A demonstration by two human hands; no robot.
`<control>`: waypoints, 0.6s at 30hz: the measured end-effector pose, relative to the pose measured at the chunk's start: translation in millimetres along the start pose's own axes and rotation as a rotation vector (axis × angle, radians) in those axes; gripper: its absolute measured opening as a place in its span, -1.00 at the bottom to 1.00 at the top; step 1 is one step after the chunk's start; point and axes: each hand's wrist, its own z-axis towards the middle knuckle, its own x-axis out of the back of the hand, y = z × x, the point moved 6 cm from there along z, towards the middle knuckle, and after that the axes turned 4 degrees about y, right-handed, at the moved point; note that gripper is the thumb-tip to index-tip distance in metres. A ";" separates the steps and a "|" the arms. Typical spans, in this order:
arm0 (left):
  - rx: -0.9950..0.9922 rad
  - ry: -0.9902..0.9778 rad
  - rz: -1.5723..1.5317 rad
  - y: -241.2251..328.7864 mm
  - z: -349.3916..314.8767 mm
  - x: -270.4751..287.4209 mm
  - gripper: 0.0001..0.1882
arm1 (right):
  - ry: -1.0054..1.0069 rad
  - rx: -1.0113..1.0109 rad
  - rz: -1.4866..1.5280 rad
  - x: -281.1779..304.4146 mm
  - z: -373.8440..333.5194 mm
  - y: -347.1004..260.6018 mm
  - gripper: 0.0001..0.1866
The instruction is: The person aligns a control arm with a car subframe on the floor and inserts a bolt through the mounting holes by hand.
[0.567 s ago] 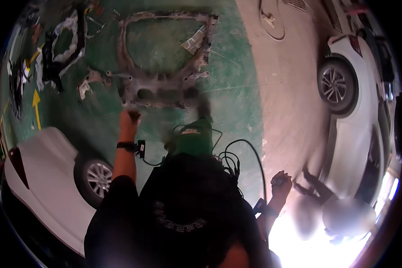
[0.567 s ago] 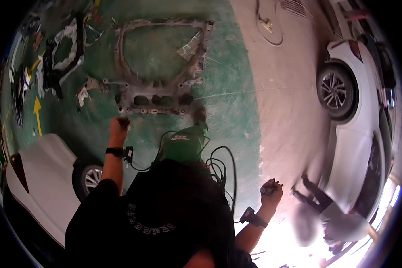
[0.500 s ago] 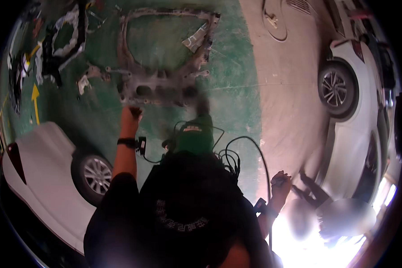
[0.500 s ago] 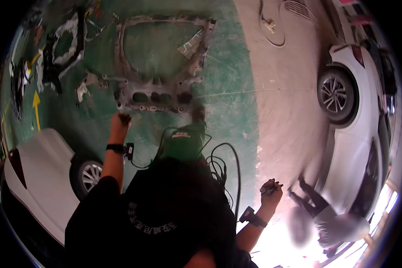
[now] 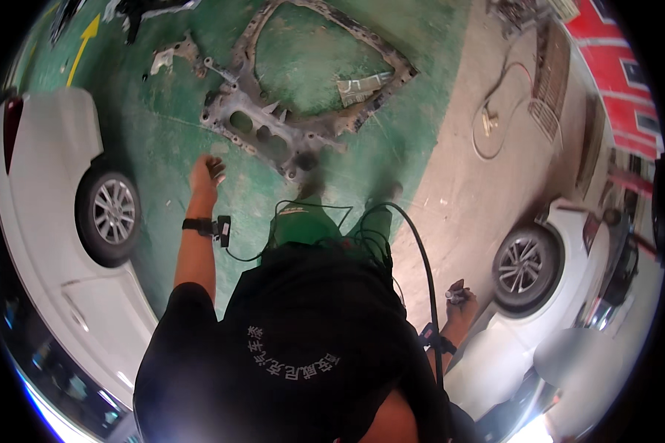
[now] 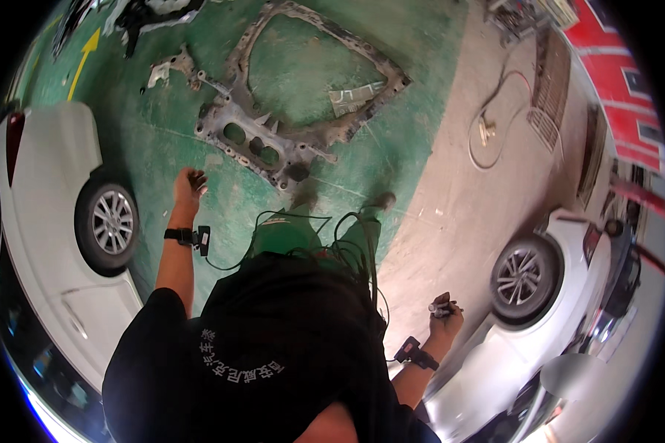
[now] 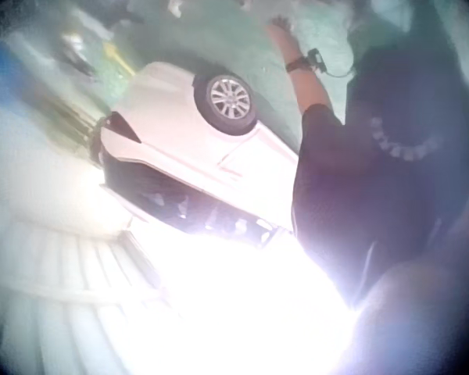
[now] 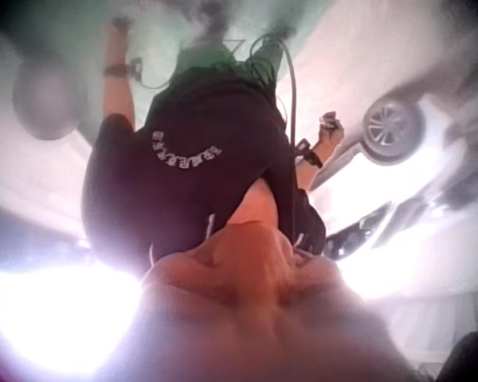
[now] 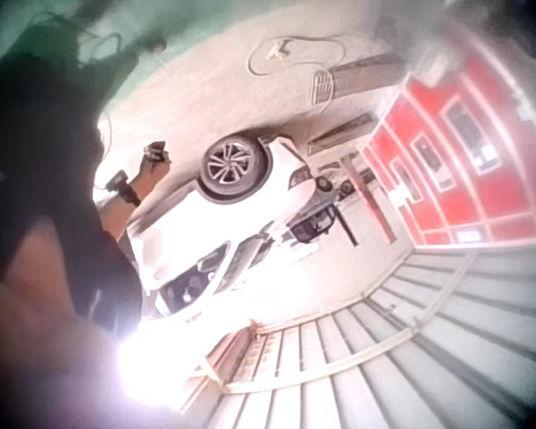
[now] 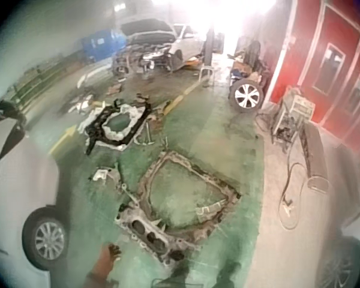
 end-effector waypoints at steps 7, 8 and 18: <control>0.049 0.367 -0.276 -89.1 -87.9 62.2 -0.84 | -0.157 -0.123 -0.328 -190.2 111.8 -46.2 -0.63; 0.046 0.413 -0.306 -97.3 -109.9 52.1 -0.85 | -0.175 -0.115 -0.383 -219.9 123.6 -52.6 -0.64; 0.081 0.681 -0.499 -213.1 -291.2 4.5 -0.85 | -0.640 -0.280 -0.950 -466.1 149.0 -30.5 -0.77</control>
